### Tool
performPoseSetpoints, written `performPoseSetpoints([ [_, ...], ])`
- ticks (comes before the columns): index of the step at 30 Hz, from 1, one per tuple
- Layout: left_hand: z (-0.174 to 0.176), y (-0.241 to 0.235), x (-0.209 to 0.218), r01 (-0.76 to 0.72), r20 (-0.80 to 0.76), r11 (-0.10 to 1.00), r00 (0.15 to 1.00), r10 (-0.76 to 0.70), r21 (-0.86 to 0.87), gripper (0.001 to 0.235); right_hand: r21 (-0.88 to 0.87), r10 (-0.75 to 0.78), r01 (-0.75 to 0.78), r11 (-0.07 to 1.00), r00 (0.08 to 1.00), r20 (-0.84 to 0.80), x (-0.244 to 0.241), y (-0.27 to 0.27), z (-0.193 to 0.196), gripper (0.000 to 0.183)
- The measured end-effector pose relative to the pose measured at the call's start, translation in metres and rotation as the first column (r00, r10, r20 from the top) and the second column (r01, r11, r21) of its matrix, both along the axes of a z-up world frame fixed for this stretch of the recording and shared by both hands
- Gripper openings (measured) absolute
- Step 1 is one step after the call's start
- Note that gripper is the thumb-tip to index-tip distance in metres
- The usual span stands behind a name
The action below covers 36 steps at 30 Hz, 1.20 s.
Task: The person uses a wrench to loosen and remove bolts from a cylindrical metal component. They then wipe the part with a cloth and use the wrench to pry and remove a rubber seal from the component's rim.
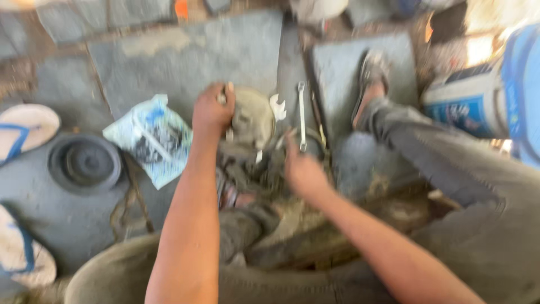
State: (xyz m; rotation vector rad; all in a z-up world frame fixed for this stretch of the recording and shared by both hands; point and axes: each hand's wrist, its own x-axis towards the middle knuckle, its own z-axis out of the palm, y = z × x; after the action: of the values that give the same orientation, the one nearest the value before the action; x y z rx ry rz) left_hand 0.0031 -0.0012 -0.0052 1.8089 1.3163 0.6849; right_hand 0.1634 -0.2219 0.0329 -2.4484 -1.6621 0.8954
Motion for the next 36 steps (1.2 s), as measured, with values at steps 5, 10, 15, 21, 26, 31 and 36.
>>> performPoseSetpoints([
  [5,0.001,-0.001,-0.002,0.063,-0.019,0.998,0.998,-0.063,0.030,0.023,0.183,0.146,-0.174,0.968,0.976,0.161,-0.002,0.025,-0.040,0.081],
  [10,-0.001,0.005,-0.001,0.112,-0.011,0.994,0.994,-0.112,-0.009,0.024,-0.137,0.160,-0.153,0.979,0.986,0.038,-0.017,0.003,-0.018,0.087],
  [15,0.003,0.012,0.000,0.209,0.041,0.978,0.977,-0.209,-0.005,0.026,-0.064,0.099,-0.096,0.993,0.994,0.047,-0.012,0.038,-0.012,0.092],
  [21,0.007,0.023,0.009,0.340,-0.043,0.940,0.939,-0.340,0.006,0.033,-0.198,0.138,-0.138,0.971,0.990,-0.012,-0.014,0.021,0.002,0.090],
  [26,0.014,0.031,0.011,0.428,-0.129,0.898,0.890,-0.438,-0.102,0.045,0.062,0.155,-0.158,0.986,0.987,0.042,0.006,0.035,-0.031,0.080],
  [31,0.006,0.027,0.013,0.413,-0.286,0.910,0.877,-0.387,0.033,0.047,-0.106,0.181,-0.186,0.977,0.982,-0.053,0.007,0.023,-0.024,0.079],
  [36,-0.003,0.031,-0.006,0.324,0.034,0.885,0.943,-0.332,-0.335,0.078,-0.078,0.167,-0.170,0.982,0.985,-0.044,-0.001,0.005,-0.023,0.076],
])
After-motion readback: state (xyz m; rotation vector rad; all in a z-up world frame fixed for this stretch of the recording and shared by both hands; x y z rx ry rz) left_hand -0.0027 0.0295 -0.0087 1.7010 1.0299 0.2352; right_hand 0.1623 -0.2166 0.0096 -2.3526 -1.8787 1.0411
